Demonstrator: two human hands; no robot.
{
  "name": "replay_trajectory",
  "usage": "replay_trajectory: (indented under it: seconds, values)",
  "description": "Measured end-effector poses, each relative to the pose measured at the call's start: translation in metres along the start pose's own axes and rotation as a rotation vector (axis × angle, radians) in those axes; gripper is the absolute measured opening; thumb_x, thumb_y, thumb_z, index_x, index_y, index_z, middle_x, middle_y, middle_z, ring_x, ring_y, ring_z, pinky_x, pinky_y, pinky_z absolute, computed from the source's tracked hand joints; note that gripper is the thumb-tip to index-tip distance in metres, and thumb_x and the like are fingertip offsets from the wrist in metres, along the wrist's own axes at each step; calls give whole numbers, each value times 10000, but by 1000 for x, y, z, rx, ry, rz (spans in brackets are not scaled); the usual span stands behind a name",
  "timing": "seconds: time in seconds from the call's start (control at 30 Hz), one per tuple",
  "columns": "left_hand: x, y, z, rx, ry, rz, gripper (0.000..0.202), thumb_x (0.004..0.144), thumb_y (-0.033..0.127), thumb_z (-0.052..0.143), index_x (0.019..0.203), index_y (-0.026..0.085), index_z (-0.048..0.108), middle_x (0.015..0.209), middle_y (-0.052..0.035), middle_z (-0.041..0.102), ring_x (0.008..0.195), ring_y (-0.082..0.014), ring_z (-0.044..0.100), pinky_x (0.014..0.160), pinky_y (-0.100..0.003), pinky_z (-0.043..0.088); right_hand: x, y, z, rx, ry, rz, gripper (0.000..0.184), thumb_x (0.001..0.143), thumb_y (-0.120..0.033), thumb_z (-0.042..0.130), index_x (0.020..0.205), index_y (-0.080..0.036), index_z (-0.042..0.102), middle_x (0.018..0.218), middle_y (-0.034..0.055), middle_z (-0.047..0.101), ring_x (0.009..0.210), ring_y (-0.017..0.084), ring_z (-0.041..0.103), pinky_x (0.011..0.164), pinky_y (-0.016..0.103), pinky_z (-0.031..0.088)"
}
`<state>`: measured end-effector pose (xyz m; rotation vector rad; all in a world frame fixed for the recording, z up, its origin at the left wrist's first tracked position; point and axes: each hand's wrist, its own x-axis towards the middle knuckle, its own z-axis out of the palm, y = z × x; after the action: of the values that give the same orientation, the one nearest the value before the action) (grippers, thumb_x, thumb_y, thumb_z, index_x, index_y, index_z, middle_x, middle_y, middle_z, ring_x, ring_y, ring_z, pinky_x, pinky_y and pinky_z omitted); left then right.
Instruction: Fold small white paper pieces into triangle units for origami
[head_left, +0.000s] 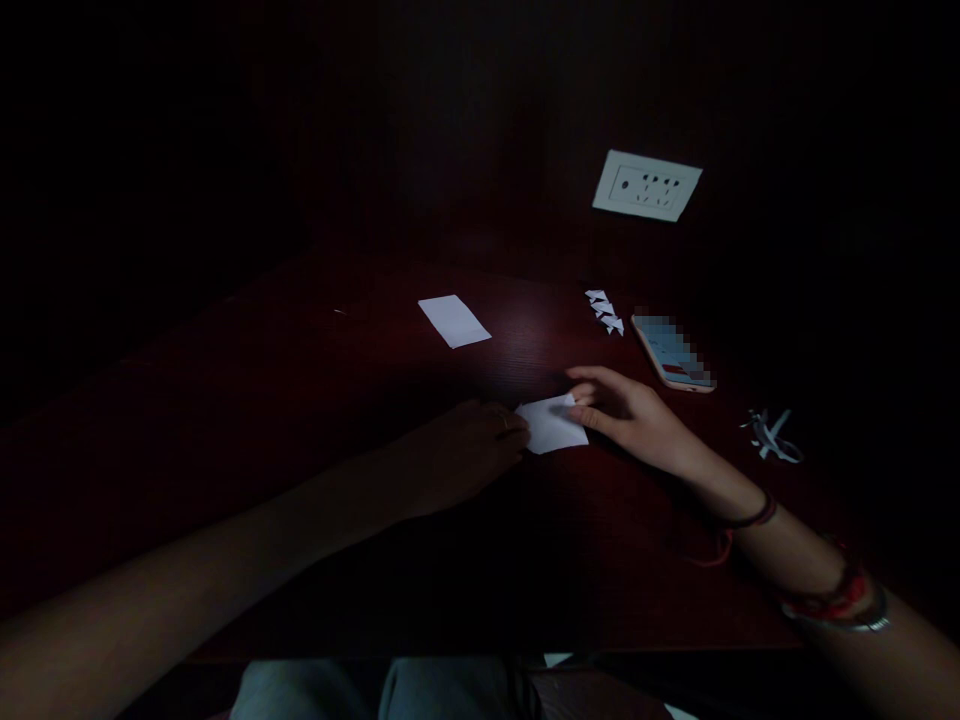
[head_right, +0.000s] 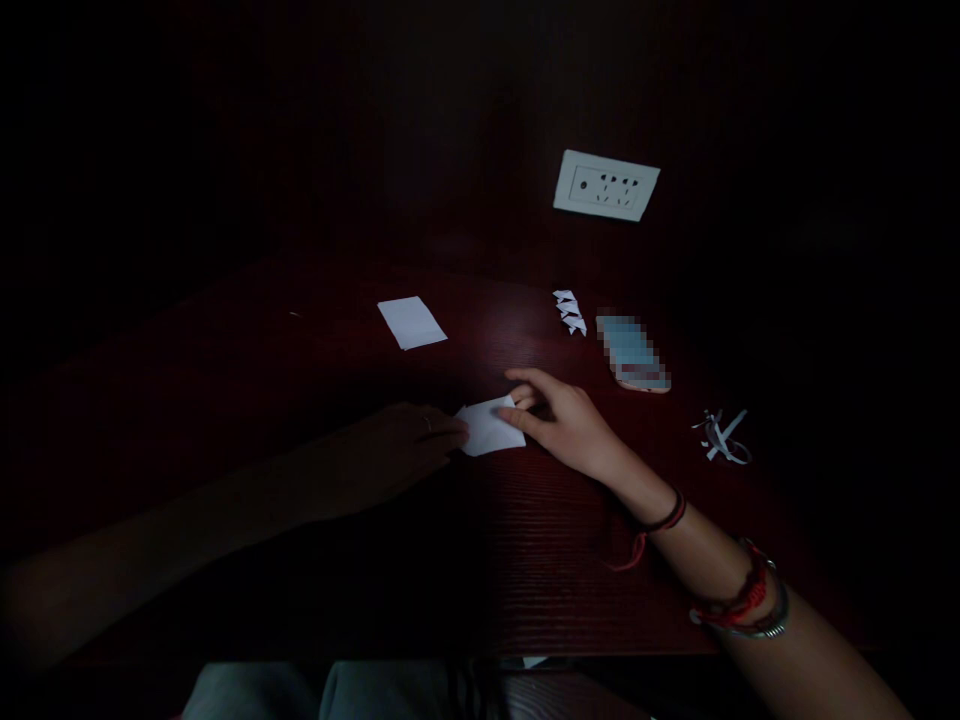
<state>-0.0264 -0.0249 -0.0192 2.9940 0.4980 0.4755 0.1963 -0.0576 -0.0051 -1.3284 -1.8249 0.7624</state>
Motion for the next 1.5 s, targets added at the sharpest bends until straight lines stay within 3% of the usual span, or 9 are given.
replay_trajectory:
  seconds: [0.2,0.33,0.5,0.63,0.77,0.87,1.13,1.3,1.5]
  values:
    - [1,5,4,-145,23,-143,244,827,102,370,949,149,577,992,-72,550,871,-161,515,775,-269,410,-4,4,2,-145,45,0,537,681,-335,616,1159,-197,414,908,44,567,747,140,557,709,311,473]
    - [7,7,1,-205,27,-232,218,817,131,383,813,159,599,921,-58,538,782,-153,520,703,-272,423,6,7,12,-328,68,-161,381,731,-251,565,1101,-201,487,921,50,557,819,162,536,739,319,449]
    - [11,-1,0,-235,76,-223,173,796,190,445,743,185,609,1080,-49,467,980,-198,451,823,-322,372,18,8,13,-393,1,-326,341,779,-160,465,1114,-206,507,993,53,544,929,165,507,829,319,409]
    - [13,-12,5,-262,51,-221,181,822,233,424,791,214,601,1189,-30,401,1079,-206,386,879,-360,319,20,10,14,-430,62,-297,590,737,-114,478,1288,-216,294,993,53,531,905,167,500,817,331,414]
    - [16,-15,5,-197,29,-308,121,788,251,482,853,244,584,1169,-11,444,1130,-232,341,912,-431,230,14,9,16,-431,26,-225,596,722,-102,471,1285,-194,299,963,58,551,862,163,520,795,313,423]
    - [16,-13,3,-222,12,-340,192,757,244,518,946,252,547,1076,-3,514,1077,-215,391,902,-415,236,3,5,10,-366,61,-31,650,697,-168,532,1293,-178,274,943,69,569,815,175,541,769,332,436]
    - [16,-12,10,-304,182,-419,276,715,237,582,985,227,527,1022,2,550,966,-178,482,854,-355,322,-11,-6,3,246,22,318,773,644,-222,587,1297,-194,174,767,18,577,627,127,553,597,289,482]
    - [17,-2,8,-419,305,-515,308,681,264,636,970,220,539,1018,4,565,943,-160,511,838,-307,371,-5,-5,16,255,177,230,768,616,-183,611,1271,-168,210,639,-30,549,575,109,519,581,260,455]
    - [18,2,13,-347,268,-486,284,671,262,651,923,221,528,932,19,583,821,-155,541,751,-305,402,0,3,23,160,204,136,668,631,-156,593,1228,-202,298,718,-19,573,577,89,501,630,257,432]
